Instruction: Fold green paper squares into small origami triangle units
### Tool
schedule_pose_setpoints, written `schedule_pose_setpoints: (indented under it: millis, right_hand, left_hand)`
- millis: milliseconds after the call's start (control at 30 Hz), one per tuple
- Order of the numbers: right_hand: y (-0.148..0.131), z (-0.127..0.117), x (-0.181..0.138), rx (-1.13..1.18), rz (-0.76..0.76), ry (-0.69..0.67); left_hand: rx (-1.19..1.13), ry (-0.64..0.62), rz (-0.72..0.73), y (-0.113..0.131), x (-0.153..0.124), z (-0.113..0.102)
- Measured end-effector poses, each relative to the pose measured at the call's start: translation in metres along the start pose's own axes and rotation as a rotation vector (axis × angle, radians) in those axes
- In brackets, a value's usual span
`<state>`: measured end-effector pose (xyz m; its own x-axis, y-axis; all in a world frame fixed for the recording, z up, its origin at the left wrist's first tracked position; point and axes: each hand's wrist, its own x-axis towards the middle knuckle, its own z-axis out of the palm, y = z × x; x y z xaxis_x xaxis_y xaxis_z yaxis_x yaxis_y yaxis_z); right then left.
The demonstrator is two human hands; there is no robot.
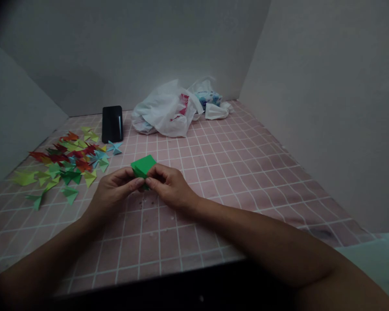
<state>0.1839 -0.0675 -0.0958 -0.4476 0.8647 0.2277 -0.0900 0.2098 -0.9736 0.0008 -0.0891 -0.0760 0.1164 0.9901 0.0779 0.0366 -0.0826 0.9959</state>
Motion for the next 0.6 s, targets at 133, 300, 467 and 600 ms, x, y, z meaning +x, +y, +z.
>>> schedule_pose_setpoints:
  millis: [133, 300, 467, 600]
  right_hand:
    - [-0.0001, 0.0004, -0.0002, 0.005, 0.012, 0.001]
    - [-0.0016, 0.0012, -0.0004, -0.008, 0.011, -0.002]
    - [-0.0054, 0.0016, -0.0008, -0.064, -0.04, 0.031]
    - [-0.0087, 0.0028, -0.0018, -0.073, 0.012, 0.096]
  left_hand:
    - [0.006, 0.015, -0.013, 0.0004, 0.0003, 0.0]
    - [0.037, 0.038, 0.002, 0.0004, 0.0008, -0.0001]
    - [0.136, 0.073, 0.103, 0.0002, -0.0014, -0.0006]
    - [0.345, 0.175, 0.415, -0.001, -0.0042, -0.0016]
